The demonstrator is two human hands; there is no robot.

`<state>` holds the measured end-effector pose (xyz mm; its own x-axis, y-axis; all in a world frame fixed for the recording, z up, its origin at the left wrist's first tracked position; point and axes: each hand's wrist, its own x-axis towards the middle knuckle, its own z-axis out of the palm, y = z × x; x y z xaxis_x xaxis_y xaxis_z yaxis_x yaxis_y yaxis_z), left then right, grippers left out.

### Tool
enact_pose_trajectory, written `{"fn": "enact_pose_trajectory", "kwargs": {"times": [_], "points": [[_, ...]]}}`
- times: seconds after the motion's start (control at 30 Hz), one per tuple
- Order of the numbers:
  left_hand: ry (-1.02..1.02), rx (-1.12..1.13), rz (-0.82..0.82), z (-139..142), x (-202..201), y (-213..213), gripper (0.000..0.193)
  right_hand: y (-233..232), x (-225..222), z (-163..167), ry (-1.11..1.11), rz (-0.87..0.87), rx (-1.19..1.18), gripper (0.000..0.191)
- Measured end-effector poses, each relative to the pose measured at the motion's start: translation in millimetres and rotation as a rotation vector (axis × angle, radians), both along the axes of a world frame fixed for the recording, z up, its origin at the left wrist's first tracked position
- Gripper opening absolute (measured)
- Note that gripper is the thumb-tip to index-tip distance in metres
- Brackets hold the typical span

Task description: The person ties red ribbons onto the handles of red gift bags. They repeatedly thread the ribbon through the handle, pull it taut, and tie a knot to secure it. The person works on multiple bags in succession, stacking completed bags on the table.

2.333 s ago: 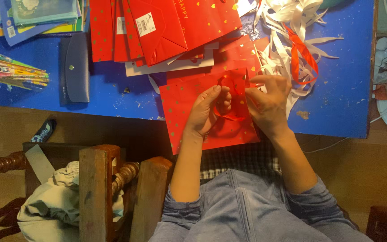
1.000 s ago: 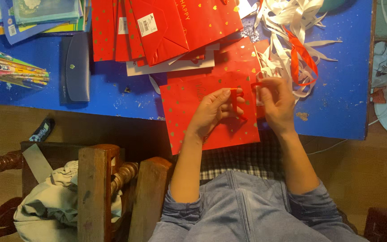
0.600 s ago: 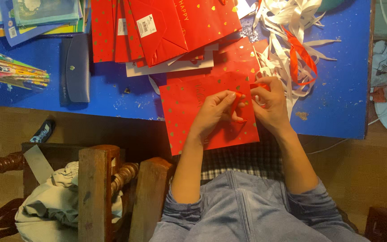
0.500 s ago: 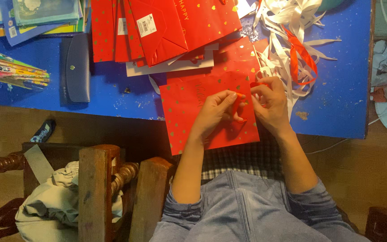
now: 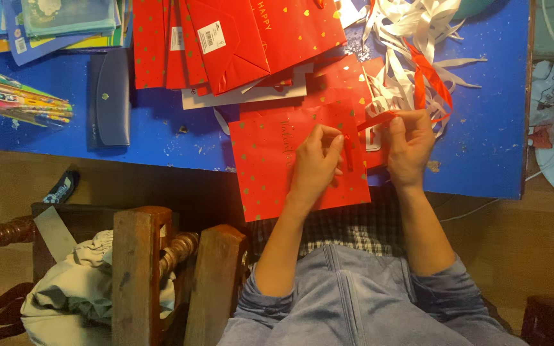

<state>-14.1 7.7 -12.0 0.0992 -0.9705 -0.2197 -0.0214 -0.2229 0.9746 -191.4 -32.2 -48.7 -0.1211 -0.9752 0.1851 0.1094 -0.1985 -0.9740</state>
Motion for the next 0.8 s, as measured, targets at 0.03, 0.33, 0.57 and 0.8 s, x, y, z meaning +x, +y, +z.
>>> {"fn": "enact_pose_trajectory", "kwargs": {"times": [0.03, 0.33, 0.57, 0.8], "points": [[-0.063, -0.048, 0.002, 2, -2, 1, 0.021, 1, 0, 3, -0.067, 0.008, 0.03, 0.005], [-0.448, -0.251, -0.073, 3, -13, 4, 0.042, 25, 8, 67, -0.125, 0.113, -0.058, 0.007], [-0.246, -0.165, 0.061, 36, -10, 19, 0.031, 37, 25, 82, -0.241, 0.386, 0.072, 0.039], [-0.232, -0.269, 0.103, 91, 9, 45, 0.037, 45, 20, 72, 0.187, 0.829, 0.338, 0.069]]}}
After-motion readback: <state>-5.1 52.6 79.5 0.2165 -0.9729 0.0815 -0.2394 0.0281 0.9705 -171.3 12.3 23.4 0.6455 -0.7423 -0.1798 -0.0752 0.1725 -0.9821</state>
